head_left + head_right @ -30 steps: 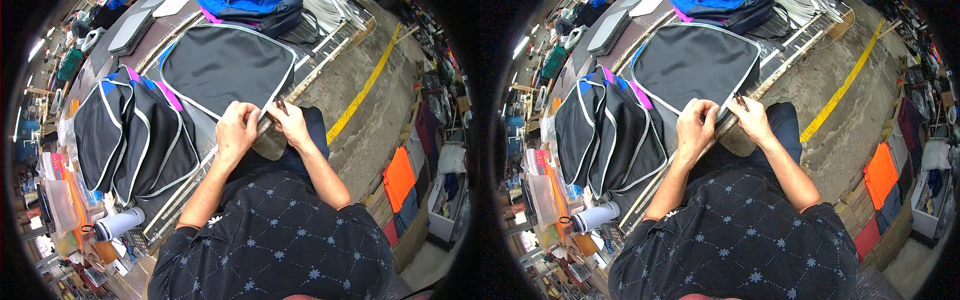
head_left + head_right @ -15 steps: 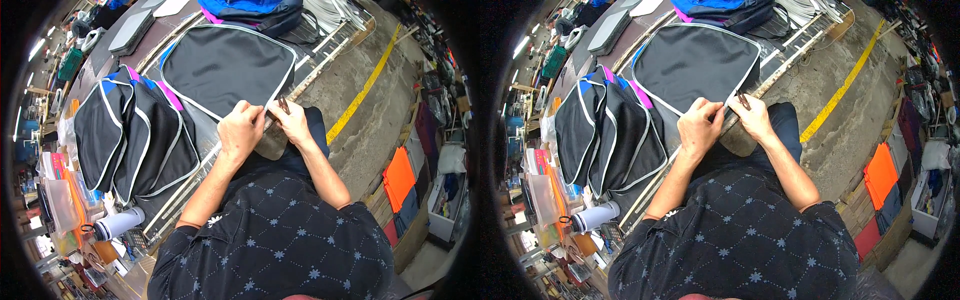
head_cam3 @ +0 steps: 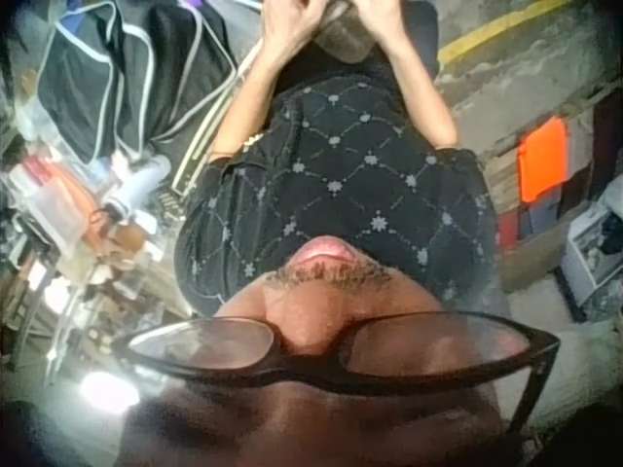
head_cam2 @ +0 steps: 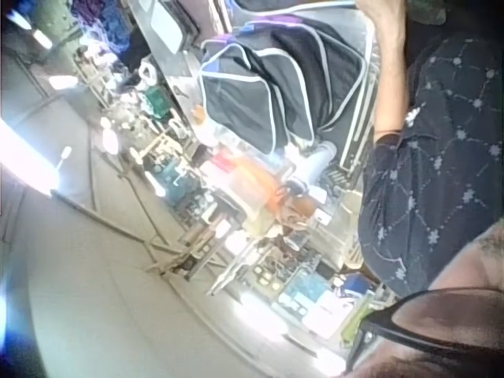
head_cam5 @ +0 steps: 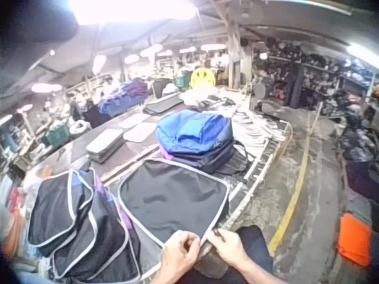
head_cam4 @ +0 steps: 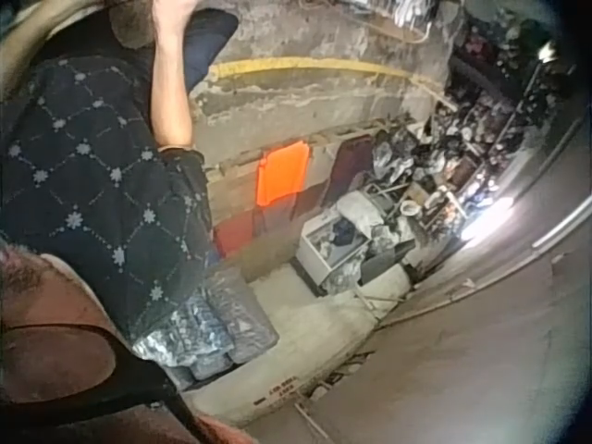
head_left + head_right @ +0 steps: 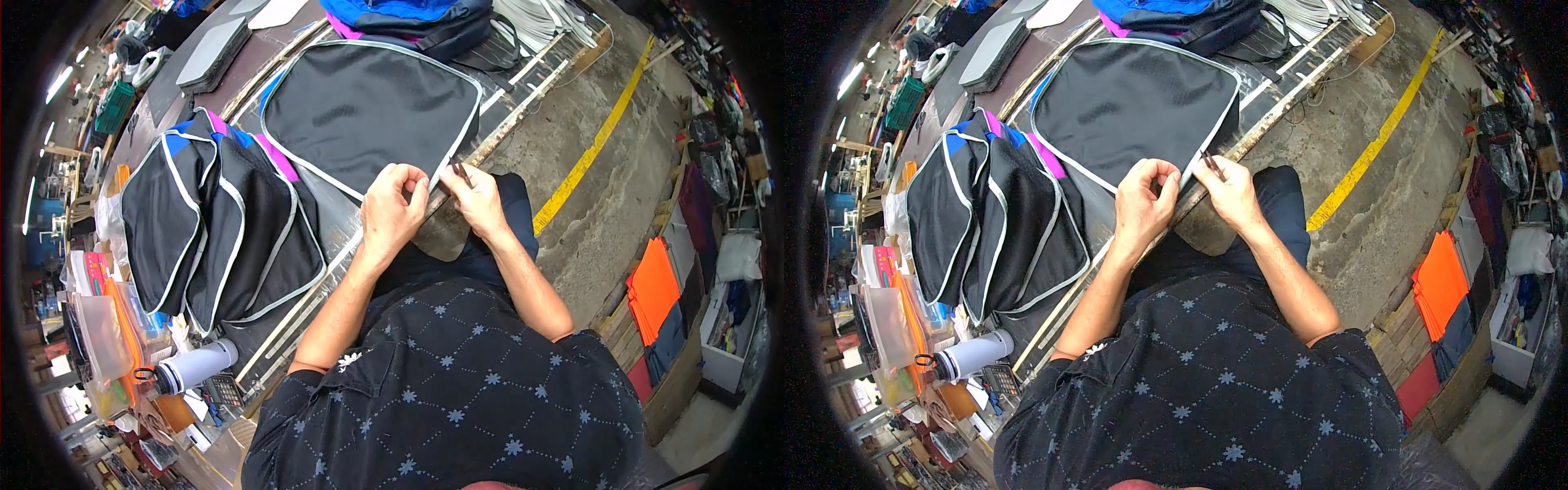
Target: Inspecting and assembling components of a backpack, specifically checking zipper alignment and trimming excess threads.
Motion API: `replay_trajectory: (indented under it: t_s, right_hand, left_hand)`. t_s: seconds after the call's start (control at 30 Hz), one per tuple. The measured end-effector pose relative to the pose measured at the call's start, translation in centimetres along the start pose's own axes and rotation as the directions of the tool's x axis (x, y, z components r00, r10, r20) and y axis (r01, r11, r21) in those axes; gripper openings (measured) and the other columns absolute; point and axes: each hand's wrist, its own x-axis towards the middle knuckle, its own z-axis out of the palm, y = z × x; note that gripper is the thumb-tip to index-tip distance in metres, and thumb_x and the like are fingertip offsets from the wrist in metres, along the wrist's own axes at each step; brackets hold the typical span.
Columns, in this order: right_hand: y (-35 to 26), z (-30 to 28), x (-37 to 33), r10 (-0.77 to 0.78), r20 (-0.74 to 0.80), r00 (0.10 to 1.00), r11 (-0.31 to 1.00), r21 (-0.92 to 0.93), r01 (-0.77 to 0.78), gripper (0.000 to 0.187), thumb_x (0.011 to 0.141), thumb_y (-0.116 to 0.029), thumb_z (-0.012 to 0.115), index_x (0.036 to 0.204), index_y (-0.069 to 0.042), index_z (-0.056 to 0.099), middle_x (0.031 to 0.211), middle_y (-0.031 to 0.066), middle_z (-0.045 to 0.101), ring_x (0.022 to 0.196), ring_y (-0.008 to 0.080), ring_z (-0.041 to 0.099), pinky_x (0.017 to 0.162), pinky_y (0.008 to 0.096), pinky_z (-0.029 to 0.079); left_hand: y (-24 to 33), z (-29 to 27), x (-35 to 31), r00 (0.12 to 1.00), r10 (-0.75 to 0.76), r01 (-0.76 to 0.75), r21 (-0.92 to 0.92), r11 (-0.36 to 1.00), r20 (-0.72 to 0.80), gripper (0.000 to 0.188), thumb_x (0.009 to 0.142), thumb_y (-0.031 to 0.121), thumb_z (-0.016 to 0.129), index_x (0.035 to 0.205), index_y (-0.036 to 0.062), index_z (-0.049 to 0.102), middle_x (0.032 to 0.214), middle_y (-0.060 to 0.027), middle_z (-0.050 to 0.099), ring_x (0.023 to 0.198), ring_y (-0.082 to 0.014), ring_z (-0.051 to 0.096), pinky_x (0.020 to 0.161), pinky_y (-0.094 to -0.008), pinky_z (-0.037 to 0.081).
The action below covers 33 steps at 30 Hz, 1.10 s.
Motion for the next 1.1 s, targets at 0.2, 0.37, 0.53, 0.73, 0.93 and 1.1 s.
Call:
replay_trajectory:
  t_s: [0.2, 0.37, 0.53, 0.73, 0.93, 1.1]
  right_hand:
    - [-0.6, -0.1, 0.6, 0.097, -0.062, 0.993, 0.989, 0.121, -0.089, 0.028, 0.107, -0.033, 0.076, 0.09, -0.014, 0.064, 0.075, -0.0101, 0.048, 0.061, 0.0011, 0.04, 0.054, 0.0213, 0.032]
    - [-0.2, -0.2, 0.4, 0.164, -0.011, 0.986, 0.955, 0.252, -0.156, 0.027, 0.108, -0.033, 0.076, 0.093, -0.012, 0.067, 0.076, -0.0099, 0.05, 0.062, 0.0016, 0.042, 0.055, 0.0214, 0.034]
    - [0.3, -0.2, 0.5, -0.013, -0.088, 0.996, 1.0, 0.024, 0.015, 0.026, 0.109, -0.032, 0.075, 0.094, -0.011, 0.07, 0.077, -0.0091, 0.054, 0.063, 0.0016, 0.045, 0.055, 0.0223, 0.036]
    - [-0.2, -0.5, 0.4, -0.009, -0.11, 0.994, 0.999, -0.037, 0.005, 0.032, 0.108, -0.026, 0.073, 0.087, -0.002, 0.068, 0.074, -0.009, 0.052, 0.07, 0.004, 0.045, 0.061, 0.0288, 0.039]
    - [-0.1, -0.5, 0.3, -0.013, -0.102, 0.995, 0.998, -0.07, 0.006, 0.035, 0.108, -0.028, 0.073, 0.085, -0.002, 0.069, 0.076, -0.009, 0.054, 0.071, 0.0037, 0.046, 0.061, 0.0282, 0.039]
    - [-0.9, -0.8, -0.6, -0.138, -0.138, 0.981, 0.974, -0.198, 0.109, 0.023, 0.109, -0.025, 0.07, 0.118, -0.004, 0.066, 0.082, -0.001, 0.062, 0.072, 0.0092, 0.057, 0.065, 0.0279, 0.047]
  left_hand:
    - [0.7, 0.0, -0.5, 1.0, -0.005, 0.004, 0.039, 0.999, 0.02, 0.013, 0.095, 0.015, 0.078, 0.104, 0.0054, 0.075, 0.083, -0.007, 0.066, 0.074, -0.021, 0.066, 0.069, -0.0374, 0.054]
    - [0.5, 0.2, -0.8, 0.988, 0.153, -0.149, 0.21, 0.966, -0.003, 0.012, 0.092, 0.017, 0.08, 0.101, 0.0117, 0.075, 0.088, -0.0065, 0.067, 0.067, -0.0301, 0.071, 0.061, -0.0435, 0.056]
    - [0.6, 0.7, -0.8, 0.947, 0.322, -0.292, 0.4, 0.868, -0.008, 0.008, 0.091, 0.018, 0.081, 0.097, 0.0137, 0.078, 0.09, -0.0039, 0.069, 0.071, -0.032, 0.072, 0.062, -0.0426, 0.058]
    - [-0.2, 0.8, 0.3, 0.99, 0.141, -0.139, 0.108, 0.984, -0.013, 0.009, 0.093, 0.014, 0.078, 0.094, 0.0065, 0.074, 0.089, -0.0097, 0.07, 0.074, -0.0296, 0.074, 0.066, -0.0414, 0.058]
    - [-2.6, 1.0, 0.4, 0.994, -0.054, 0.068, -0.153, 0.986, 0.091, 0.013, 0.103, 0.015, 0.077, 0.101, 0.0017, 0.075, 0.08, 0.0047, 0.066, 0.07, -0.0023, 0.056, 0.064, -0.0232, 0.048]
    - [-1.5, 0.5, 0.5, 0.994, -0.08, 0.094, -0.195, 0.976, 0.08, 0.013, 0.101, 0.015, 0.076, 0.1, 0.0021, 0.073, 0.085, -0.0025, 0.067, 0.071, -0.013, 0.061, 0.065, -0.0307, 0.051]
